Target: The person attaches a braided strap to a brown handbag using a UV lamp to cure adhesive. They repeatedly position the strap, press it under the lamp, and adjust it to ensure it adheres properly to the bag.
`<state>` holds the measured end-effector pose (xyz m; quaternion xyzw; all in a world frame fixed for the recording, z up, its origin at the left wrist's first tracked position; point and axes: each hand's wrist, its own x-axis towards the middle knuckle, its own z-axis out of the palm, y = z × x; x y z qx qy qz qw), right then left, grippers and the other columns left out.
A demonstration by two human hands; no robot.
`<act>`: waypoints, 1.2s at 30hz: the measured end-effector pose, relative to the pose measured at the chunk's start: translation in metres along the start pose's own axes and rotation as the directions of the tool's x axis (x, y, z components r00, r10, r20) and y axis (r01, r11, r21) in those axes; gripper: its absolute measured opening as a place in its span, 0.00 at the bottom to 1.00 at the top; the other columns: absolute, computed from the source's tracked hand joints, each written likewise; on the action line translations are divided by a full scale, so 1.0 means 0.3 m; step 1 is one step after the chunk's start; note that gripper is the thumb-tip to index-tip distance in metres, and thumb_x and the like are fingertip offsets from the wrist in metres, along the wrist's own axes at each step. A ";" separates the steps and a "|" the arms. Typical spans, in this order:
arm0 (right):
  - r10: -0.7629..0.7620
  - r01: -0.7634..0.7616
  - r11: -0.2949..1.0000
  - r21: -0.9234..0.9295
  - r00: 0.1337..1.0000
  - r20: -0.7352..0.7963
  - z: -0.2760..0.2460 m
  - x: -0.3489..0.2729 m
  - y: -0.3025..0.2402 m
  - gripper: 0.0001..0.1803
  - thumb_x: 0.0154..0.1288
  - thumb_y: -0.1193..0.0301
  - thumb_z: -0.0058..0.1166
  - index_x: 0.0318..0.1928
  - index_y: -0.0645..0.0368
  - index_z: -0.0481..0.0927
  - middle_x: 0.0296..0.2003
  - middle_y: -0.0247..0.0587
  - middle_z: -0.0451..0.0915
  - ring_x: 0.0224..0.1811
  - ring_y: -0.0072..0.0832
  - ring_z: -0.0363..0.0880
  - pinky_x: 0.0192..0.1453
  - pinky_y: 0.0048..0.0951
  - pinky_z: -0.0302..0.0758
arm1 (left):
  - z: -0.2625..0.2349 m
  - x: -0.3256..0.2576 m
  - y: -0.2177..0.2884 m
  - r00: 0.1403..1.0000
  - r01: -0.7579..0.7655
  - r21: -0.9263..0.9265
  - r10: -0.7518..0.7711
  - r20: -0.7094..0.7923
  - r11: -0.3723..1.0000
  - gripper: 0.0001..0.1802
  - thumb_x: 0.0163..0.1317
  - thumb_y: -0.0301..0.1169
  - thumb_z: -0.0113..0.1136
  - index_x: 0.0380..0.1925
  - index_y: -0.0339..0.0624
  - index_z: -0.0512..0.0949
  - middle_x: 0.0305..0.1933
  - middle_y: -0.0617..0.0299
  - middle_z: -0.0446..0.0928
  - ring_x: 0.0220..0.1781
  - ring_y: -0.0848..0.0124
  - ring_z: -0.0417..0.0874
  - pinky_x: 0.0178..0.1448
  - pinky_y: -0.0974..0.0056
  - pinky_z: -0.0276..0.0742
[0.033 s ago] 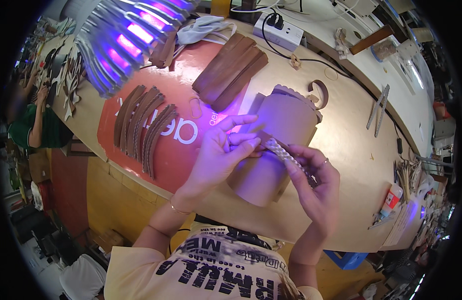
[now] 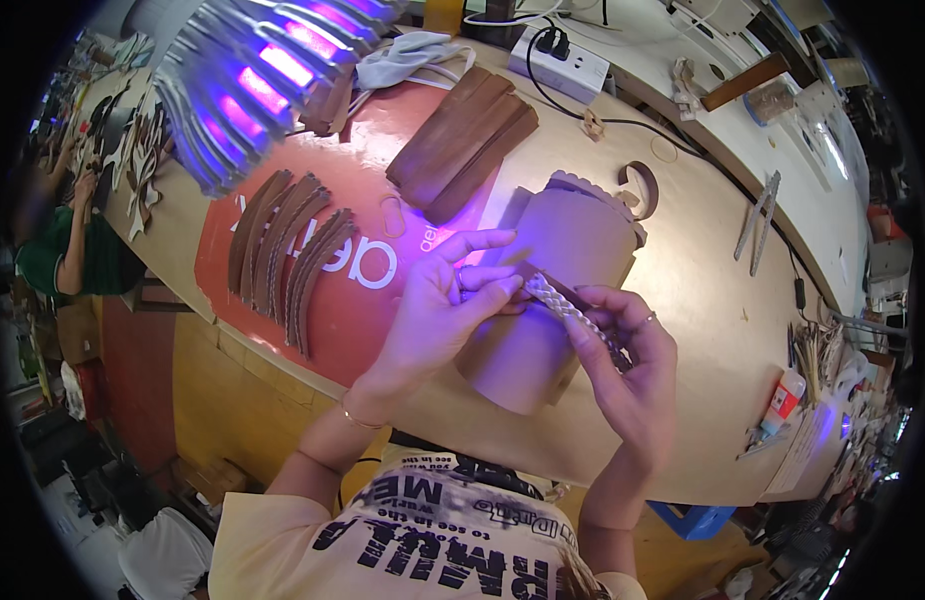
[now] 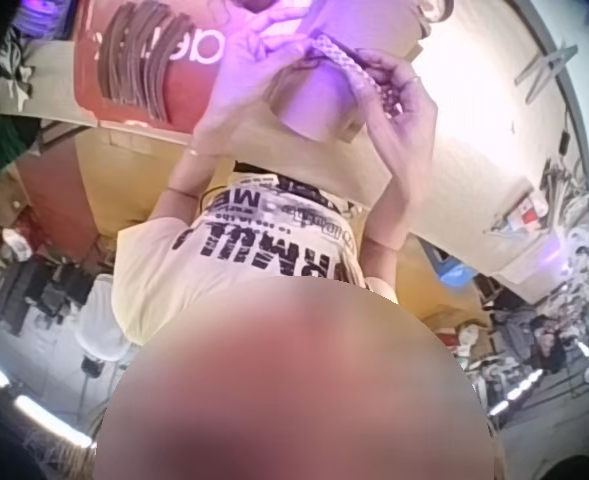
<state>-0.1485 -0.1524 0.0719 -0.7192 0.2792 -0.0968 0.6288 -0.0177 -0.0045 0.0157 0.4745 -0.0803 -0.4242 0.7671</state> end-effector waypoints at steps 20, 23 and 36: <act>0.073 -0.062 0.974 0.218 0.996 -0.044 -0.057 0.088 0.054 0.18 0.71 0.74 0.54 0.58 0.71 0.75 0.38 0.41 0.81 0.31 0.19 0.76 0.35 0.21 0.74 | -0.023 0.027 0.000 0.998 -0.066 -0.015 0.067 0.019 0.998 0.23 0.69 0.21 0.56 0.63 0.32 0.66 0.49 0.53 0.82 0.48 0.72 0.85 0.56 0.68 0.83; 0.066 -0.034 0.980 0.196 0.985 -0.159 -0.098 0.077 0.052 0.19 0.71 0.75 0.54 0.59 0.72 0.74 0.41 0.43 0.81 0.30 0.20 0.76 0.34 0.23 0.77 | -0.027 0.027 -0.001 0.998 -0.065 0.007 0.065 0.003 0.998 0.23 0.69 0.21 0.56 0.63 0.32 0.66 0.46 0.53 0.83 0.47 0.72 0.85 0.55 0.68 0.83; 0.044 -0.061 0.987 0.149 0.992 0.115 -0.089 0.096 -0.003 0.17 0.71 0.76 0.53 0.58 0.70 0.77 0.42 0.43 0.83 0.33 0.23 0.82 0.36 0.25 0.81 | -0.040 0.030 -0.016 0.995 -0.057 0.008 0.058 -0.084 0.998 0.26 0.68 0.21 0.58 0.64 0.32 0.64 0.46 0.48 0.84 0.47 0.69 0.86 0.57 0.66 0.82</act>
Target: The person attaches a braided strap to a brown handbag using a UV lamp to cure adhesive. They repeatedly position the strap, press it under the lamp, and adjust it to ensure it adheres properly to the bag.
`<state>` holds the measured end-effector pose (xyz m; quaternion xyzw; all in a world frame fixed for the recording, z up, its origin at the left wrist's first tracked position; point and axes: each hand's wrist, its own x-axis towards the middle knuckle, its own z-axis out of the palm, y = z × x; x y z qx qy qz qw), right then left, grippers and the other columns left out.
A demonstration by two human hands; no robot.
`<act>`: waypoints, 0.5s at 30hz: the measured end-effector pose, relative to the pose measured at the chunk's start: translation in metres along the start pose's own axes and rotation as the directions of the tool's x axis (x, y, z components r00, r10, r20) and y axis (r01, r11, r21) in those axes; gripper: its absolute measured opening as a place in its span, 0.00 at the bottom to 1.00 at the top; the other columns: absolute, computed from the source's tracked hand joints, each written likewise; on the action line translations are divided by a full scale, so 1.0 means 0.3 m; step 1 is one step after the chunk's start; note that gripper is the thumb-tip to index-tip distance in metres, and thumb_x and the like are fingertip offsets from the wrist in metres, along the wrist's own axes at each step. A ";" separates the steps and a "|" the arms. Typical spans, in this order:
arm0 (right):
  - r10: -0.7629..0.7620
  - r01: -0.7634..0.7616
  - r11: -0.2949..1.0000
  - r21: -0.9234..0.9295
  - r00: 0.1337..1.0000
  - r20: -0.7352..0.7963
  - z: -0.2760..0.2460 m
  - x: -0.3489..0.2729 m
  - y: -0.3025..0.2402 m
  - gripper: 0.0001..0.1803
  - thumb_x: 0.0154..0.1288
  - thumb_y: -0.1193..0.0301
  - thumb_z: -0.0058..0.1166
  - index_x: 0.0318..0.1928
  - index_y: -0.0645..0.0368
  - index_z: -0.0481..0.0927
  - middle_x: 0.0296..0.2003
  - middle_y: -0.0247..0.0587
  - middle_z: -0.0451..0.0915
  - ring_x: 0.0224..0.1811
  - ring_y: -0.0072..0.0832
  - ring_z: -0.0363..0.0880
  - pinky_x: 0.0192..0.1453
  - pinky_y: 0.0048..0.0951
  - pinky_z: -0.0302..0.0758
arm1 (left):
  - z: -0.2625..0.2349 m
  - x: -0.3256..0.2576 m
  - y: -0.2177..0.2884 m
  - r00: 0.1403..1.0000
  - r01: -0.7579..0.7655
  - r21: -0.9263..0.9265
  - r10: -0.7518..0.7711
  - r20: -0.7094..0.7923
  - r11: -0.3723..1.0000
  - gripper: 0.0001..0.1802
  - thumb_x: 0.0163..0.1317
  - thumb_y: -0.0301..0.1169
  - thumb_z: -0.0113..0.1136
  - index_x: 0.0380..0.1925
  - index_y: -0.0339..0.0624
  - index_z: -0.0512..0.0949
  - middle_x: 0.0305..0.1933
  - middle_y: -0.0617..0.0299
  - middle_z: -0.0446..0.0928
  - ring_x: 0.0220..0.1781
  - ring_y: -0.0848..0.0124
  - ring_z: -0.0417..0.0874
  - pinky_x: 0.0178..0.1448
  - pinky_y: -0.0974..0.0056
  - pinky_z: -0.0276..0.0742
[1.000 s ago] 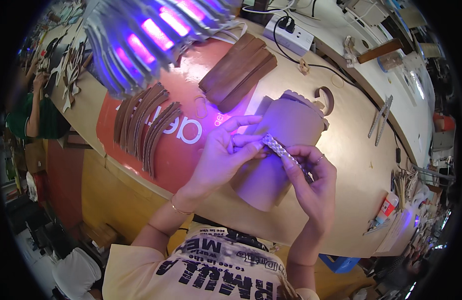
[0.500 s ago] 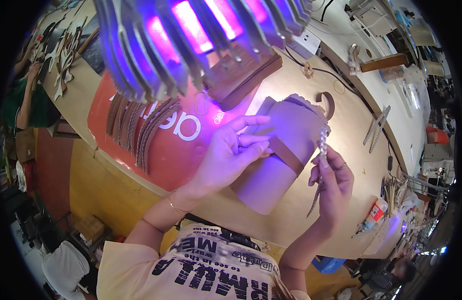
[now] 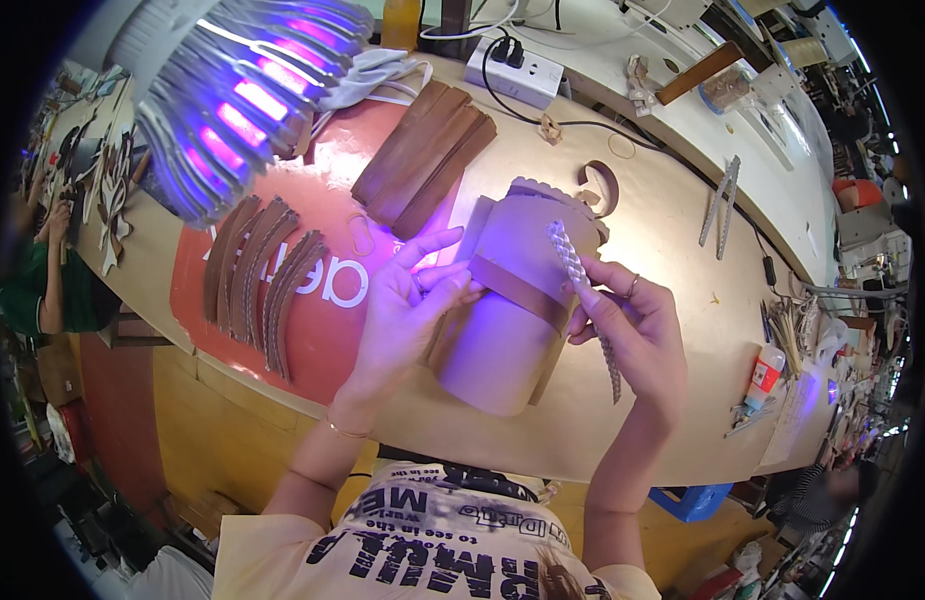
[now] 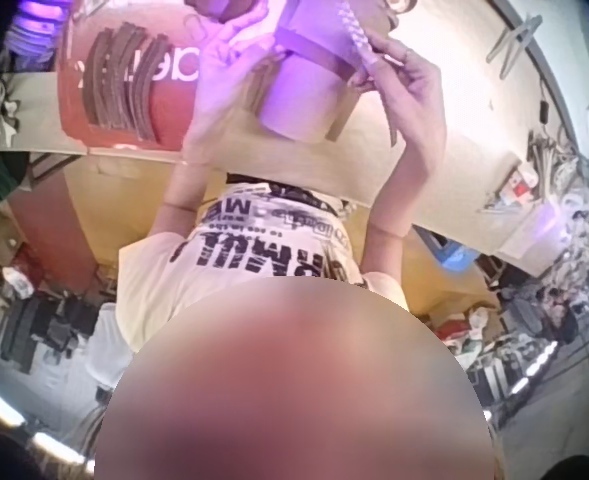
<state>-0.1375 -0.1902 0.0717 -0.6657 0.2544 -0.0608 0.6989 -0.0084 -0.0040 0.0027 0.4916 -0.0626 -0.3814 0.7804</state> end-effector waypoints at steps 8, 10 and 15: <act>-0.005 0.021 0.993 -0.113 0.990 0.142 0.049 0.018 -0.027 0.16 0.72 0.73 0.54 0.55 0.68 0.80 0.37 0.37 0.83 0.29 0.17 0.77 0.31 0.18 0.74 | 0.021 -0.011 0.004 1.000 0.007 -0.008 -0.007 0.006 1.000 0.26 0.67 0.18 0.56 0.65 0.33 0.64 0.47 0.50 0.83 0.50 0.71 0.84 0.57 0.69 0.80; 0.015 -0.003 0.995 -0.097 0.993 0.120 0.072 0.021 -0.036 0.16 0.72 0.72 0.55 0.56 0.68 0.80 0.36 0.37 0.83 0.29 0.16 0.76 0.32 0.18 0.74 | 0.015 -0.008 0.004 1.000 0.031 0.074 -0.030 -0.005 0.997 0.26 0.67 0.18 0.56 0.65 0.34 0.64 0.47 0.50 0.83 0.50 0.72 0.84 0.57 0.69 0.80; 0.057 -0.043 0.995 -0.094 0.987 0.149 0.125 0.073 -0.063 0.17 0.72 0.73 0.55 0.56 0.70 0.79 0.35 0.37 0.83 0.31 0.17 0.78 0.35 0.18 0.75 | 0.019 0.003 -0.028 1.000 -0.004 -0.107 0.007 0.024 0.994 0.24 0.68 0.19 0.55 0.64 0.35 0.64 0.47 0.51 0.83 0.51 0.72 0.84 0.57 0.70 0.80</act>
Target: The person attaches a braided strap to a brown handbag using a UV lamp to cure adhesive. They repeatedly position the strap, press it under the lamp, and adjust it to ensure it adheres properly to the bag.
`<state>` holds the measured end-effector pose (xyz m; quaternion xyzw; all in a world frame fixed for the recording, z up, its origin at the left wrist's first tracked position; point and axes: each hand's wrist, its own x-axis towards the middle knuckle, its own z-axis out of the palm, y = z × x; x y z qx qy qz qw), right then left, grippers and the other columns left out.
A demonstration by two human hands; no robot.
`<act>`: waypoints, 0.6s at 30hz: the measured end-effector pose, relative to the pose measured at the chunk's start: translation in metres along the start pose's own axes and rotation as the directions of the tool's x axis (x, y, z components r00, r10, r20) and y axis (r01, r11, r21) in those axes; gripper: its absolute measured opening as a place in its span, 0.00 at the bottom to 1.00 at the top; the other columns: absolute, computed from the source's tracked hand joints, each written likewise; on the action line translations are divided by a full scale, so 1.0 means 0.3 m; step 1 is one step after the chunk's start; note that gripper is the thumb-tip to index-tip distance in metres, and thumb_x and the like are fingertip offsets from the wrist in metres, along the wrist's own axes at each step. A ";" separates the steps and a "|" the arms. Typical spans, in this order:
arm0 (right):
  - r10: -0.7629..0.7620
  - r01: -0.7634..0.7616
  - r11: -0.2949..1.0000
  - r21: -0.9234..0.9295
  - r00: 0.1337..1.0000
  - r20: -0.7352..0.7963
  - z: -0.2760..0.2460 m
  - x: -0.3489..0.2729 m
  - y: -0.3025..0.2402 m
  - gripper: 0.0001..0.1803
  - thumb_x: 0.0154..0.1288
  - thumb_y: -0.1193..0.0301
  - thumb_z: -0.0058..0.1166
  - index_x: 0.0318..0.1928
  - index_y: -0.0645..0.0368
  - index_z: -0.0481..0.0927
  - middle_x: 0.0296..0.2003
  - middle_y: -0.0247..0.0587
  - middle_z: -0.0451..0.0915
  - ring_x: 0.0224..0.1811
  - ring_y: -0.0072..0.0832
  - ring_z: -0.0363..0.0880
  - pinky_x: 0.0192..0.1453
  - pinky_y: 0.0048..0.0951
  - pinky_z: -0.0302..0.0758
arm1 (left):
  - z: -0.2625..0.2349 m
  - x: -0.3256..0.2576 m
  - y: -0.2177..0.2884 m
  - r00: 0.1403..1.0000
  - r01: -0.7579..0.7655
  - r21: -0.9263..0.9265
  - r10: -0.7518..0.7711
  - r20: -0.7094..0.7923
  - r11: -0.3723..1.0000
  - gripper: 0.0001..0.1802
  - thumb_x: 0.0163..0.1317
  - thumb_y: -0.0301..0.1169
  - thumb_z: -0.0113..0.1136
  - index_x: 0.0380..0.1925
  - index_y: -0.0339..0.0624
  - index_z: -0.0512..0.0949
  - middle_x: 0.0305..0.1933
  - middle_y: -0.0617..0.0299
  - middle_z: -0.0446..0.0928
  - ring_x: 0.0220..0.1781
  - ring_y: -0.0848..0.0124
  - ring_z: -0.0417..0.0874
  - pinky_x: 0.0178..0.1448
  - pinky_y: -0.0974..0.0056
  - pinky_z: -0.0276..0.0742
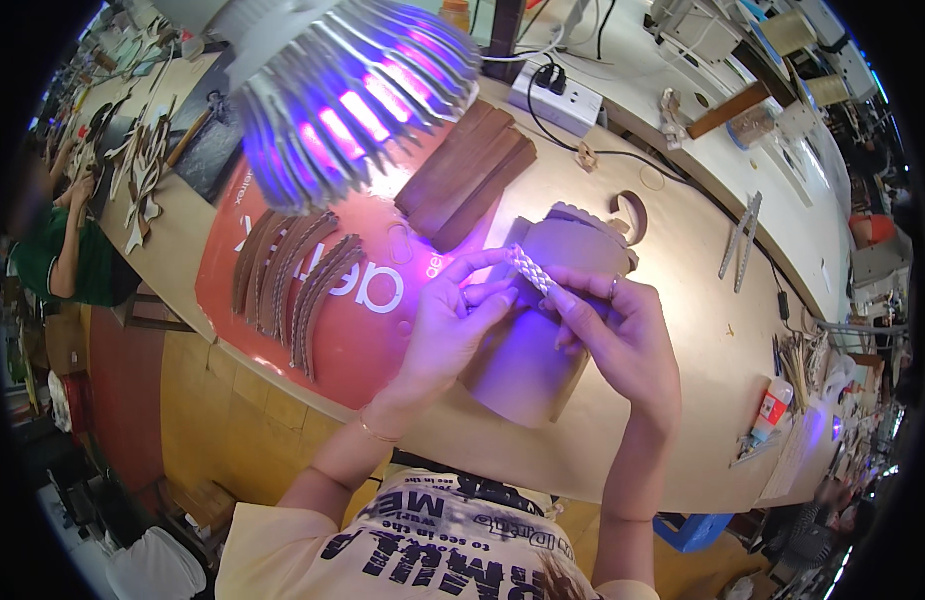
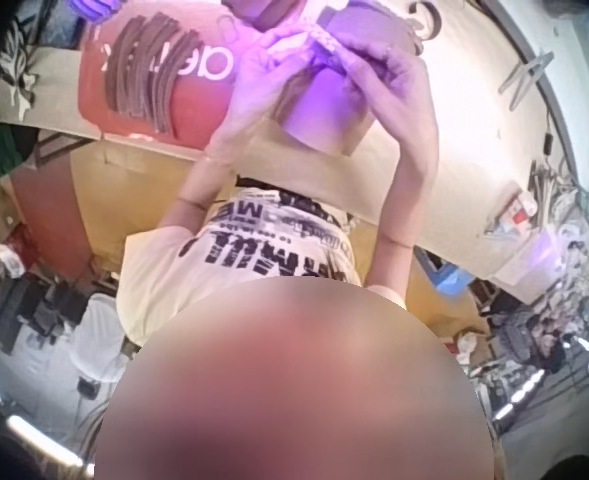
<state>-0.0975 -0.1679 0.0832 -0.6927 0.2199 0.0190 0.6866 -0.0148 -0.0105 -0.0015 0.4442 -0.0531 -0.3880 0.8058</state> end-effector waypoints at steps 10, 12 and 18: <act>0.051 -0.074 0.995 0.062 0.948 0.316 0.072 0.236 -0.130 0.17 0.71 0.75 0.54 0.56 0.72 0.75 0.42 0.42 0.83 0.44 0.28 0.85 0.51 0.26 0.82 | 0.009 0.005 -0.020 0.994 -0.107 -0.019 0.107 0.005 0.994 0.27 0.66 0.17 0.55 0.65 0.32 0.64 0.54 0.57 0.78 0.53 0.74 0.82 0.58 0.68 0.80; 0.067 -0.104 0.991 0.083 0.928 0.367 0.085 0.248 -0.159 0.19 0.72 0.76 0.53 0.60 0.69 0.72 0.44 0.44 0.82 0.43 0.28 0.85 0.48 0.25 0.83 | 0.007 0.004 -0.025 0.995 -0.100 -0.055 0.100 -0.004 0.994 0.26 0.66 0.17 0.55 0.64 0.32 0.64 0.53 0.57 0.79 0.52 0.74 0.82 0.56 0.69 0.80; -0.094 0.069 0.930 0.362 0.994 0.052 0.140 0.297 -0.146 0.32 0.67 0.84 0.48 0.70 0.64 0.56 0.52 0.50 0.73 0.54 0.36 0.81 0.57 0.33 0.82 | -0.014 0.003 -0.028 1.000 0.002 -0.015 -0.002 0.003 1.000 0.27 0.66 0.17 0.57 0.65 0.33 0.64 0.52 0.61 0.79 0.54 0.74 0.81 0.60 0.66 0.79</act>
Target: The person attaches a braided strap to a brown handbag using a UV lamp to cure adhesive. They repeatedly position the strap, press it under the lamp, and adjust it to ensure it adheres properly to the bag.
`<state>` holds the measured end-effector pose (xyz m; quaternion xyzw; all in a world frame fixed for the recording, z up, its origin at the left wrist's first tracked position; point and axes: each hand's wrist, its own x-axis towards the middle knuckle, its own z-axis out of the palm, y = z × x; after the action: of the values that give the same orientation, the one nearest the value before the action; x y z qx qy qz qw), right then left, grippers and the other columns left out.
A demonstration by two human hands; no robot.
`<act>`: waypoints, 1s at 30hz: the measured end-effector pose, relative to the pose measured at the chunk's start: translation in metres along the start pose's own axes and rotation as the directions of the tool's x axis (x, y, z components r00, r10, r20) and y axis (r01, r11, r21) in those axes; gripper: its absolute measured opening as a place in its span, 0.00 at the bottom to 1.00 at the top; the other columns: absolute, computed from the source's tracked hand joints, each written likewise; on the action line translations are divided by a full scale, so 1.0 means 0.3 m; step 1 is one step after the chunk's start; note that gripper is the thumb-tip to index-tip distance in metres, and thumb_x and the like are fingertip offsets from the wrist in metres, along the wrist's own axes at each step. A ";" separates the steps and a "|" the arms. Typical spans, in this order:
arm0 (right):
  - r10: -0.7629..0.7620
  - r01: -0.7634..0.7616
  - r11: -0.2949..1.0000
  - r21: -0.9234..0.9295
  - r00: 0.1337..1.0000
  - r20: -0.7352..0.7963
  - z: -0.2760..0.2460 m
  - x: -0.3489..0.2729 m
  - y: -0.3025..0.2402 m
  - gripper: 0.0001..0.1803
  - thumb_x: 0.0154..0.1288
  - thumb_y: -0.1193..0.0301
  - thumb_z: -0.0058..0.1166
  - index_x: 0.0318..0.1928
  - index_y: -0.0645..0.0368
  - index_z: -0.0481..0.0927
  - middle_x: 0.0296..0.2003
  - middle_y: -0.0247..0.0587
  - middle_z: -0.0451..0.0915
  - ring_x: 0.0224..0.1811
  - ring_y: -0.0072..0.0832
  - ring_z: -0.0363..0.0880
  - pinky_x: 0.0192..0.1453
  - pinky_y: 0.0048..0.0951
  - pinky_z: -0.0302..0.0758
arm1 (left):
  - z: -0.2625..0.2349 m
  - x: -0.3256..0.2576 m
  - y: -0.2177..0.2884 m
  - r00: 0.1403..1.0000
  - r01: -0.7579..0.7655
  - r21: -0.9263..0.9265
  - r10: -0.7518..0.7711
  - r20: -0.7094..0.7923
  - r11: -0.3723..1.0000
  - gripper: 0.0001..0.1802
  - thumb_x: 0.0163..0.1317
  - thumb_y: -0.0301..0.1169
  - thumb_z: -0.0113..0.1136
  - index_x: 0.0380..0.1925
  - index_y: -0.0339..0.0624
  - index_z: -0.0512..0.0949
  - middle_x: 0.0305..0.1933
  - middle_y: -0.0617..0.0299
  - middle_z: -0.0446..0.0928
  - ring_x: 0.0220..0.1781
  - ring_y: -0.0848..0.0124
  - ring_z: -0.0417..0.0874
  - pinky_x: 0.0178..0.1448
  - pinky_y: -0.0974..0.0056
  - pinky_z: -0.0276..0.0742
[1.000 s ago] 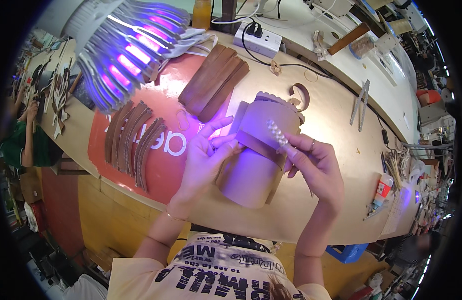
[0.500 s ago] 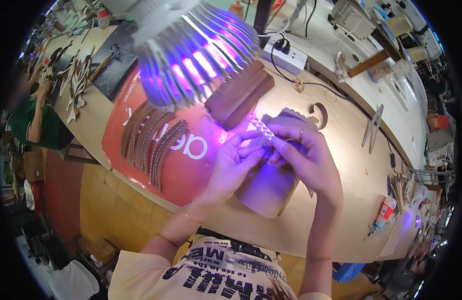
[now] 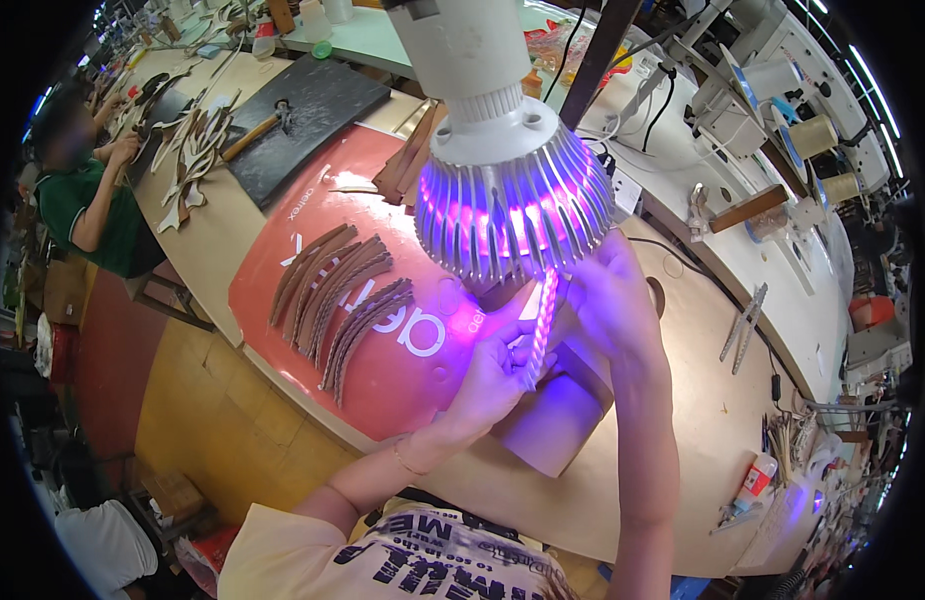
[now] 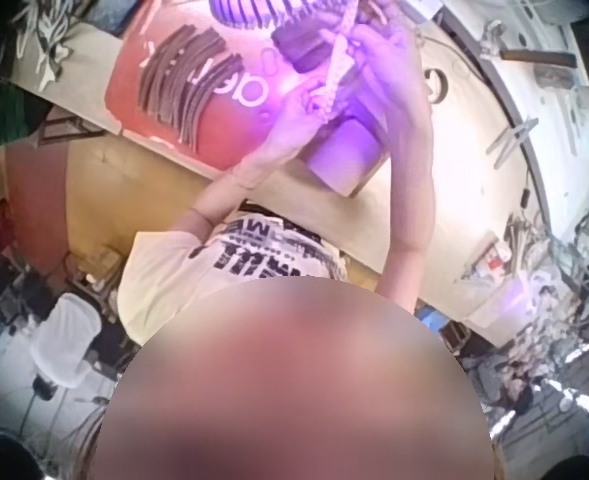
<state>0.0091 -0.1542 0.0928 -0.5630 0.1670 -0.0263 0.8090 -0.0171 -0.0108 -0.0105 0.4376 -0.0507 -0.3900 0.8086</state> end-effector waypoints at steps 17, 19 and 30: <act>-0.903 -0.221 0.375 -0.900 0.134 -0.408 -0.067 -0.181 0.019 0.49 0.63 0.71 0.66 0.76 0.63 0.46 0.71 0.58 0.55 0.72 0.48 0.61 0.74 0.45 0.61 | 0.012 0.020 0.134 0.972 -0.218 0.229 0.191 0.135 0.949 0.13 0.72 0.31 0.56 0.48 0.31 0.81 0.44 0.58 0.84 0.46 0.76 0.83 0.49 0.70 0.81; -0.966 -0.409 -0.229 -0.883 0.206 0.155 -0.080 -0.304 -0.010 0.50 0.62 0.68 0.67 0.76 0.64 0.48 0.75 0.58 0.49 0.77 0.50 0.52 0.77 0.46 0.53 | 0.012 0.025 0.136 0.942 -0.258 0.243 0.188 0.278 0.935 0.12 0.72 0.30 0.57 0.47 0.33 0.80 0.42 0.60 0.83 0.45 0.76 0.82 0.50 0.70 0.80; -0.161 -0.138 0.802 -0.581 0.887 -0.432 -0.150 -0.473 0.081 0.10 0.73 0.71 0.55 0.46 0.68 0.79 0.32 0.33 0.80 0.31 0.17 0.76 0.33 0.20 0.72 | 0.007 0.028 -0.039 0.888 -0.323 0.772 0.457 0.047 0.548 0.20 0.63 0.36 0.67 0.49 0.33 0.81 0.54 0.47 0.79 0.57 0.56 0.80 0.63 0.57 0.74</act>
<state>-0.1419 -0.1532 0.0906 -0.7668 0.3502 -0.1103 0.5265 -0.0192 -0.0215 -0.0201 0.7431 -0.2411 -0.1055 0.6152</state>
